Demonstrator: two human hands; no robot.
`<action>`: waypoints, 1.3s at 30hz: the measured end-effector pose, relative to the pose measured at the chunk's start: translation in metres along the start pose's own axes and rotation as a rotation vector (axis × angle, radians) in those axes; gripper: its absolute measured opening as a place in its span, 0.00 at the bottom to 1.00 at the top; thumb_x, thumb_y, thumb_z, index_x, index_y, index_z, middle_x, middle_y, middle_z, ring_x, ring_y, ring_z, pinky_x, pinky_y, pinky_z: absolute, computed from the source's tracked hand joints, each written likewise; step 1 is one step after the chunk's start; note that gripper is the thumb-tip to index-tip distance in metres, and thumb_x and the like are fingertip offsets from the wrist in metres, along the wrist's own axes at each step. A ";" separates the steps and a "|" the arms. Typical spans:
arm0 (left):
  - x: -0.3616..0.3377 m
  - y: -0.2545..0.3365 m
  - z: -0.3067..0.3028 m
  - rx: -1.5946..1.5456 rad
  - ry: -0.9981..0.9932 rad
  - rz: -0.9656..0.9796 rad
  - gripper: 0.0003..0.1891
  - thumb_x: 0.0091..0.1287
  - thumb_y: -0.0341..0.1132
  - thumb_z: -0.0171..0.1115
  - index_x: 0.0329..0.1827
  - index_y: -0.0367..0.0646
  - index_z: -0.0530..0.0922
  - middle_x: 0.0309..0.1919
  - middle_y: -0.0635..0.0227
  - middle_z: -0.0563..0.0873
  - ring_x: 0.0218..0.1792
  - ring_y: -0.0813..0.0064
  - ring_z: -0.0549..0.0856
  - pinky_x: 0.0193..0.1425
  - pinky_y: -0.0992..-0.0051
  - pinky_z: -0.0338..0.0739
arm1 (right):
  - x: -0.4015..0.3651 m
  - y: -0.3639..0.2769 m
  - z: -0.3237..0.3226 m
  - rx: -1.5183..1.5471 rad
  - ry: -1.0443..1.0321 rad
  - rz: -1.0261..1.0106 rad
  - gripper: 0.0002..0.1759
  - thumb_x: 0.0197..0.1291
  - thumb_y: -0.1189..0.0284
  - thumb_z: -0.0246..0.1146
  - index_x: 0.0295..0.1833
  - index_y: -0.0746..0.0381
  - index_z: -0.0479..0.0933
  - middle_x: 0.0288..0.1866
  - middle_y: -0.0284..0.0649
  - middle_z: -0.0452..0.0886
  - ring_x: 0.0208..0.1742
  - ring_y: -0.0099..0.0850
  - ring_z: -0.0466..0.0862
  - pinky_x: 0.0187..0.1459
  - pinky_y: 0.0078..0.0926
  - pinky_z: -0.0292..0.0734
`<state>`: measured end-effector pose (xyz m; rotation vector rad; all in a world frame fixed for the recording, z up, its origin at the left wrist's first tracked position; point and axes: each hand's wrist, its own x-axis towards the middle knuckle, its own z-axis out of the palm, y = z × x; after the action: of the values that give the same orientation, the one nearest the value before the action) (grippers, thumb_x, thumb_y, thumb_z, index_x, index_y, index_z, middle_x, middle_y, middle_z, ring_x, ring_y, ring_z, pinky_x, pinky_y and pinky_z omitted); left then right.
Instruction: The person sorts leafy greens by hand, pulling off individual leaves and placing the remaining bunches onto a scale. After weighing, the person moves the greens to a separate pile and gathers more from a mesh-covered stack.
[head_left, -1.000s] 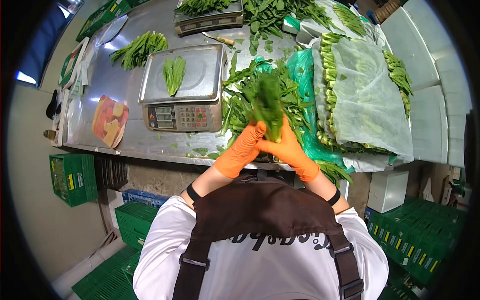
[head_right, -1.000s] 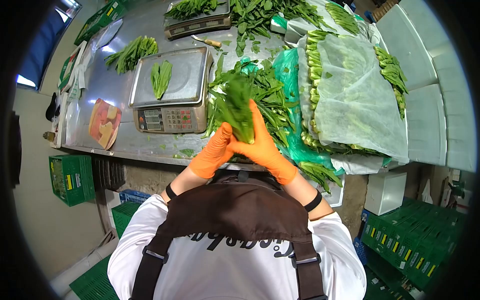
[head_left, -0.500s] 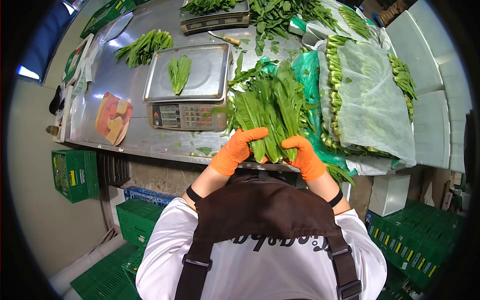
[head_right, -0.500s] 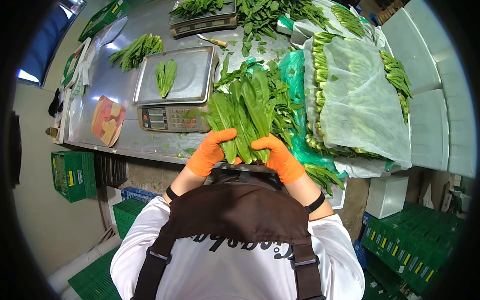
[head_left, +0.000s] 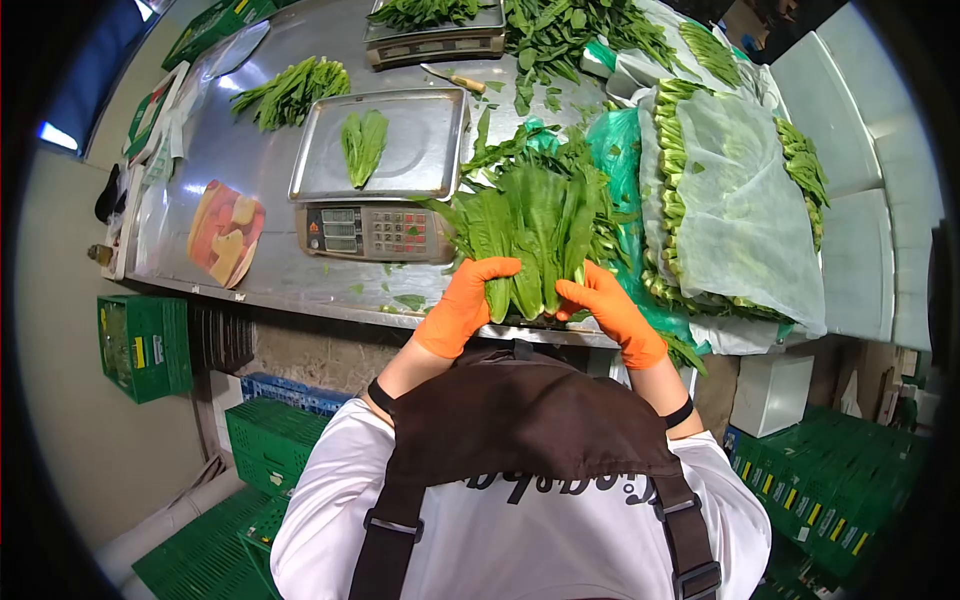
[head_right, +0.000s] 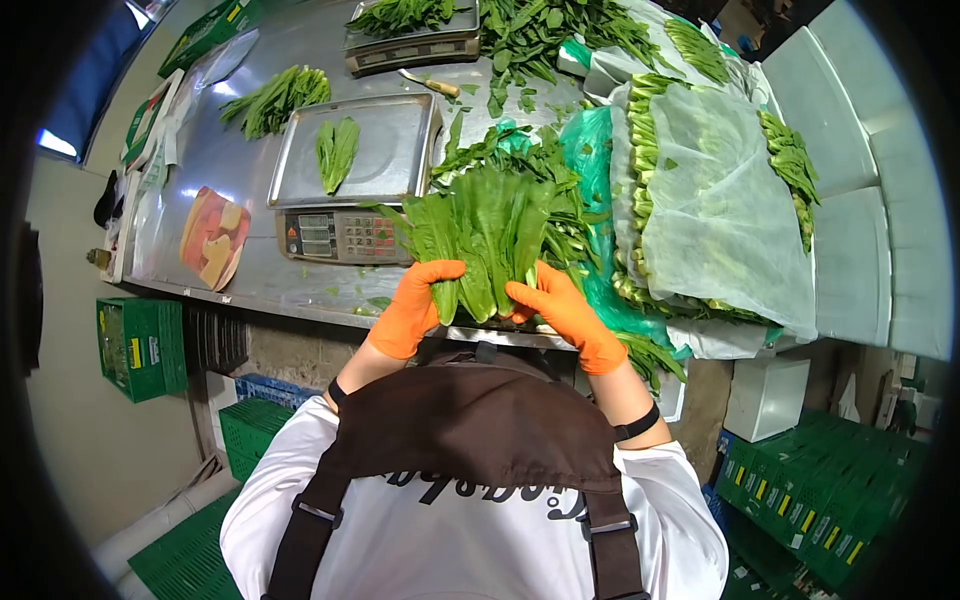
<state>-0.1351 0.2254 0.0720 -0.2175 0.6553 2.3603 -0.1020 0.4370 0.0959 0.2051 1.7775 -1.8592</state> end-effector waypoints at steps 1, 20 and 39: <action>-0.005 0.004 0.003 0.028 -0.076 -0.018 0.25 0.60 0.25 0.56 0.62 0.30 0.66 0.53 0.50 0.79 0.52 0.57 0.82 0.58 0.60 0.78 | 0.003 0.004 -0.001 0.093 -0.093 0.027 0.20 0.61 0.64 0.64 0.54 0.64 0.73 0.39 0.37 0.81 0.37 0.26 0.81 0.37 0.25 0.79; -0.014 0.061 -0.038 -0.095 -0.141 -0.101 0.33 0.54 0.33 0.52 0.66 0.28 0.64 0.57 0.52 0.77 0.50 0.58 0.82 0.58 0.62 0.75 | 0.063 0.016 0.068 0.038 -0.027 -0.084 0.19 0.66 0.58 0.56 0.47 0.66 0.76 0.35 0.37 0.80 0.33 0.25 0.80 0.34 0.21 0.75; 0.049 0.058 -0.063 -0.177 -0.098 -0.185 0.33 0.51 0.30 0.53 0.65 0.30 0.65 0.61 0.50 0.74 0.62 0.57 0.74 0.71 0.62 0.61 | 0.063 -0.028 0.095 -0.518 0.682 -0.372 0.08 0.55 0.74 0.67 0.40 0.66 0.80 0.26 0.35 0.81 0.23 0.16 0.74 0.27 0.15 0.70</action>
<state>-0.2112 0.1828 0.0257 -0.2284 0.3637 2.2340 -0.1431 0.3270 0.1016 0.3570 2.8681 -1.5770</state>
